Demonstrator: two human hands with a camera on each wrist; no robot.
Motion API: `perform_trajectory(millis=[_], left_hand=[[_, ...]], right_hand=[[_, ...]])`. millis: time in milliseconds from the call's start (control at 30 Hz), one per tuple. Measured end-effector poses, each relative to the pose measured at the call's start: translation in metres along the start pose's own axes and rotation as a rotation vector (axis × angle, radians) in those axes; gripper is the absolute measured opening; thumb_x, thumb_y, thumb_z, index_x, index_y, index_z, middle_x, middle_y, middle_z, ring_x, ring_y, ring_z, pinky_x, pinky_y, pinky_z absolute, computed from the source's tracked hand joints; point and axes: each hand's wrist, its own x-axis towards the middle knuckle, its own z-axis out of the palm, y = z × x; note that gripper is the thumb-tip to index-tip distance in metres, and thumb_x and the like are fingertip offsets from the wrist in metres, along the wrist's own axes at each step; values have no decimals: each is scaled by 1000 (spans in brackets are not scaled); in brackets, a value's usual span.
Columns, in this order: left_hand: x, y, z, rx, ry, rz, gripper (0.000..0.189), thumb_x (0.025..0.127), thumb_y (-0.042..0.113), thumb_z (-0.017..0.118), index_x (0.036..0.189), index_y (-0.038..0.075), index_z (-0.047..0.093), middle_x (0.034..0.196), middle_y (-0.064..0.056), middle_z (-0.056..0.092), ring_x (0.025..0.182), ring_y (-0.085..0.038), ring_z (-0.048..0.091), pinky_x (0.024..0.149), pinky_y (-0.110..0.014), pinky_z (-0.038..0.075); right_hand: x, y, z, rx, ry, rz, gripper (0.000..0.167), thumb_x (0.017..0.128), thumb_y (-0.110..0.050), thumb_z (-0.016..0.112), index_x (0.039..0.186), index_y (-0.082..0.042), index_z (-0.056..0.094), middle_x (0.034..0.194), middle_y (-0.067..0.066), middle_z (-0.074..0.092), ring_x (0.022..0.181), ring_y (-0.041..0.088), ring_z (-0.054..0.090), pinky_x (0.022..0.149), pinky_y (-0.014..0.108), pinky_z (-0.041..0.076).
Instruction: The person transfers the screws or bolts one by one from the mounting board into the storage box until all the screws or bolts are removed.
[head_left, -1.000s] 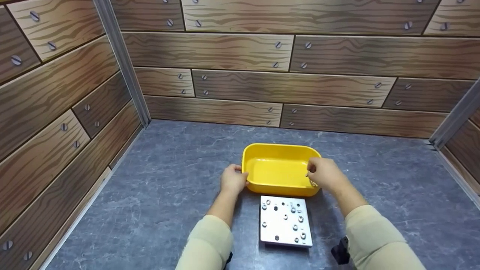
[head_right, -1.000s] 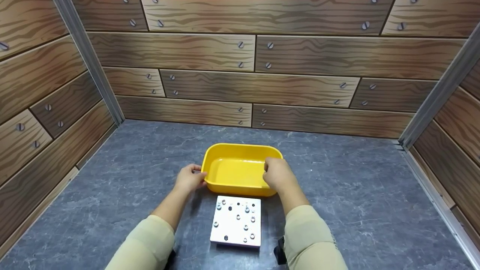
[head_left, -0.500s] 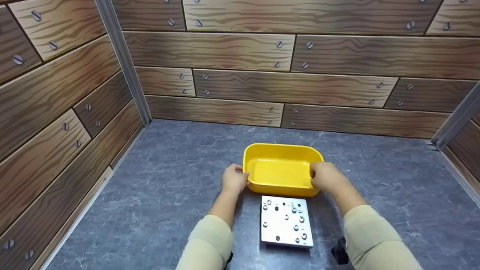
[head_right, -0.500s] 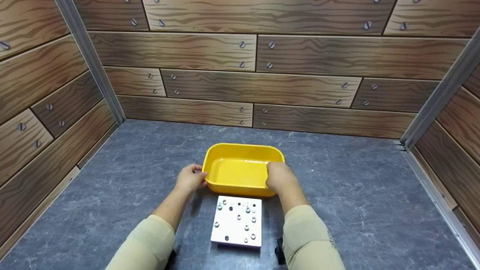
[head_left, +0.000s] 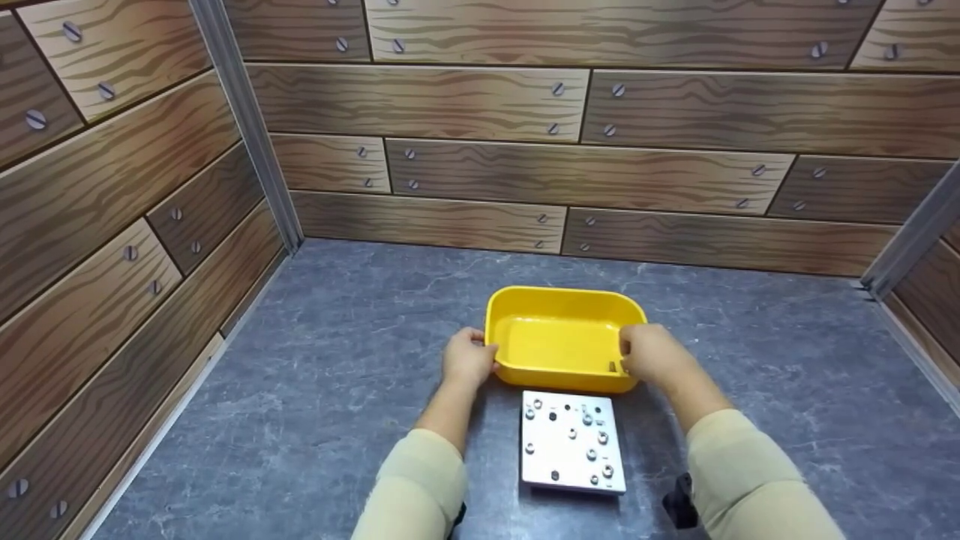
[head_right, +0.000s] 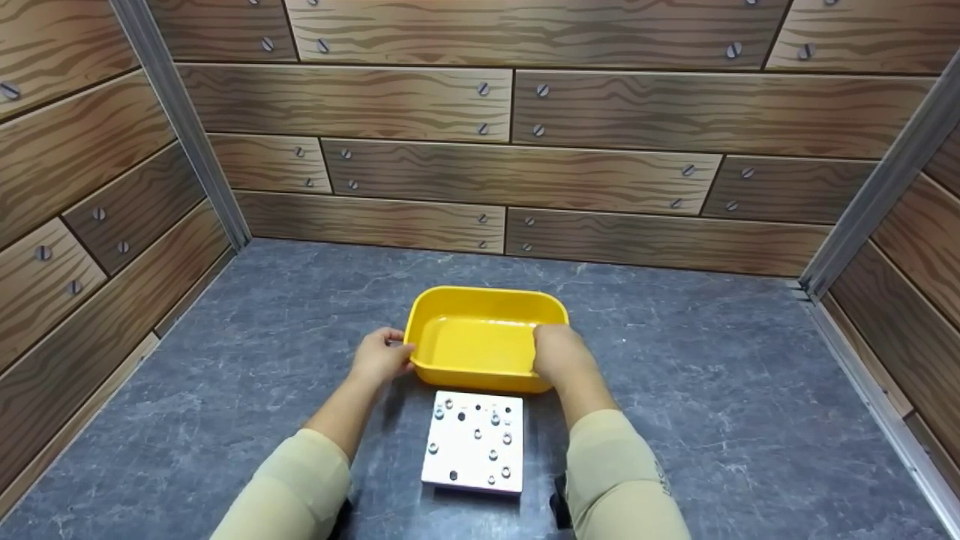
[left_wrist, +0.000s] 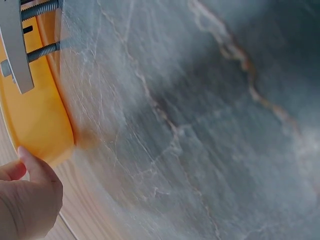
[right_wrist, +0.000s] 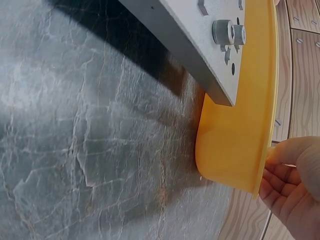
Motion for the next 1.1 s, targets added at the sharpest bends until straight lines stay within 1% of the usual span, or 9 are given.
perform_trajectory(millis=[167,300,433,567,667,833,967,1100], left_hand=[[1,0,0,-3,3,6,22,84,5,61,104,-2,59,96,-13,60,67,-16,62,56,-20,53],[1,-1,1,-7,6,8,21,84,5,61,104,-1,59,93,-12,60,68,-17,63,55,-20,53],[1,0,1,-6,4,-7,18,85,6,61,102,1,59,89,-11,59,67,-16,62,54,-20,52],[1,1,1,-13,2,-21,16,85,6,61,101,2,59,90,-12,59,67,-16,62,55,-20,52],[0,2,1,-19,5,-25,15,85,5,61,99,2,59,91,-12,59,66,-16,62,56,-21,53],[0,2,1,-6,12,-22,13,84,3,61,96,2,58,89,-11,59,63,-15,61,55,-21,53],[1,1,2,-12,7,-27,15,84,4,61,99,2,59,91,-11,59,66,-15,61,57,-22,53],[1,1,1,-18,4,-10,17,84,4,61,101,0,59,90,-10,59,67,-15,61,56,-21,53]], right_hand=[[-1,1,0,6,9,-15,11,72,3,59,69,-5,52,63,6,49,61,21,45,51,30,40],[-1,1,0,13,11,-12,12,74,1,61,69,-5,53,65,6,49,62,22,46,53,31,41],[-2,1,1,18,7,-13,11,74,2,61,70,-5,53,65,6,50,63,21,46,53,30,41],[-2,-1,2,24,11,-9,11,72,4,57,71,-6,54,65,5,49,62,21,45,52,29,39],[-2,-6,2,28,23,-21,11,73,4,56,71,-7,54,65,5,50,62,21,46,52,29,40],[-3,-19,3,37,36,-49,11,77,0,57,71,-8,55,67,4,51,64,20,47,55,30,41],[-5,-31,6,31,52,-75,10,79,-4,58,71,-10,56,67,2,51,64,19,47,57,30,41],[-6,-42,9,20,77,-118,11,79,-6,60,70,-12,57,67,0,52,64,17,48,58,30,42]])
